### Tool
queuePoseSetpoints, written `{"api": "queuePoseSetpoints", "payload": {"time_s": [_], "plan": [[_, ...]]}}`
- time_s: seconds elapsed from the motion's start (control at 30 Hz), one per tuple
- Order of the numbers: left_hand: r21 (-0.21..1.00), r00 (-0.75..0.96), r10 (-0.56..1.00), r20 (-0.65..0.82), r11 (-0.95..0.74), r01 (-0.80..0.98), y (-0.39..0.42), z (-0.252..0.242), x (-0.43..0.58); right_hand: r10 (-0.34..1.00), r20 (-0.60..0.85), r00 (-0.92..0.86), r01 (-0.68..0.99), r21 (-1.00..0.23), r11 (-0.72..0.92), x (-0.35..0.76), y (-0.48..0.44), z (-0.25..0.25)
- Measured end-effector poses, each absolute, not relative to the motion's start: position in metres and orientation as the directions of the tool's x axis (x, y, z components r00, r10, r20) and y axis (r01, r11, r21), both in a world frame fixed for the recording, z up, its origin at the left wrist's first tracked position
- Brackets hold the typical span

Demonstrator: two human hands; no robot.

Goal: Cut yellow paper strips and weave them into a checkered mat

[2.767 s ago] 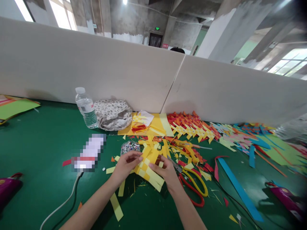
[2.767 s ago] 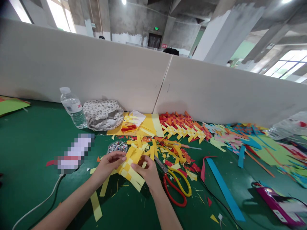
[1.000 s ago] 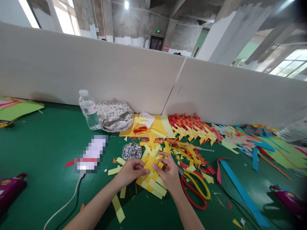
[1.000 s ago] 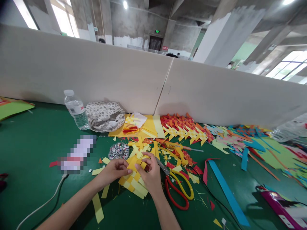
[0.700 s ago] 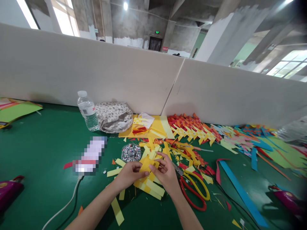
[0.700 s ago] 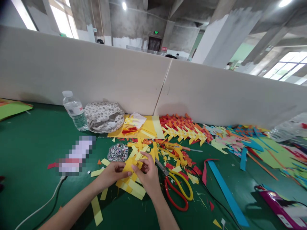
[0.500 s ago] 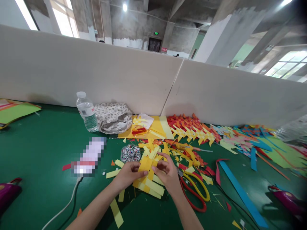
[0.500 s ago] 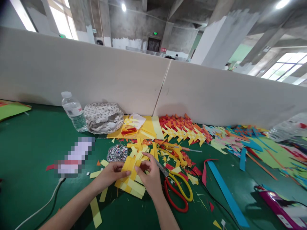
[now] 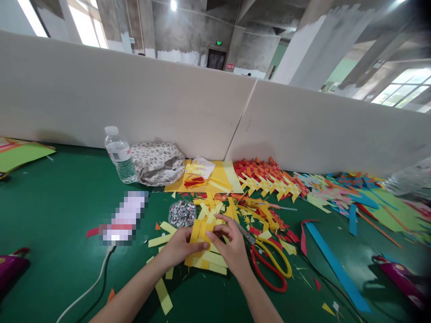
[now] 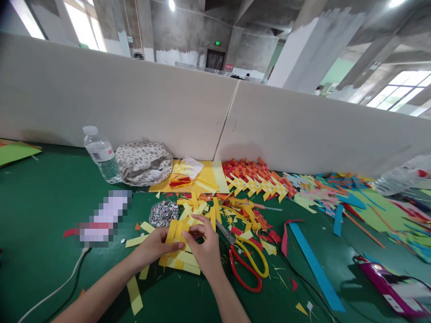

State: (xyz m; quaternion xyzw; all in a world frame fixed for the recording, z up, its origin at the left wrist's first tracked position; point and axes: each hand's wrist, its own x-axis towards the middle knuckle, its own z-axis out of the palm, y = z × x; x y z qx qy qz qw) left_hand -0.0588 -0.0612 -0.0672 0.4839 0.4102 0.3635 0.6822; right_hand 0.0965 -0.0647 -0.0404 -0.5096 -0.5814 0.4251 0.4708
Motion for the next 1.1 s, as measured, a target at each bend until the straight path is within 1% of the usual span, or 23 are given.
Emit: {"api": "queuePoseSetpoints", "payload": {"time_s": [0.13, 0.23, 0.43, 0.67, 0.93, 1.03, 1.1], "plan": [[0.941, 0.364, 0.908, -0.207, 0.287, -0.181, -0.06, -0.063, -0.06, 0.992, 0.033, -0.12, 0.196, -0.979, 0.057, 0.1, -0.062, -0.038], [0.927, 0.348, 0.912, -0.218, 0.304, -0.218, -0.059, -0.059, -0.061, 0.987, 0.016, -0.157, 0.195, -0.98, 0.047, 0.104, -0.06, -0.038], [0.932, 0.259, 0.938, -0.228, 0.288, -0.221, -0.058, -0.058, -0.061, 0.988, 0.061, -0.144, 0.228, -0.969, 0.093, 0.104, -0.061, -0.042], [0.942, 0.257, 0.95, -0.174, 0.237, -0.238, -0.056, -0.056, -0.064, 0.986, 0.073, -0.148, 0.241, -0.964, 0.107, 0.103, -0.063, -0.042], [0.933, 0.227, 0.947, -0.226, 0.277, -0.229, -0.057, -0.056, -0.065, 0.991, 0.05, -0.121, 0.297, -0.951, 0.084, 0.099, -0.063, -0.045], [0.939, 0.254, 0.939, -0.23, 0.283, -0.197, -0.057, -0.056, -0.065, 0.992, 0.048, -0.117, 0.284, -0.956, 0.079, 0.1, -0.063, -0.046], [0.939, 0.277, 0.933, -0.228, 0.286, -0.191, -0.057, -0.057, -0.066, 0.995, 0.032, -0.095, 0.226, -0.973, 0.053, 0.099, -0.062, -0.046]]}}
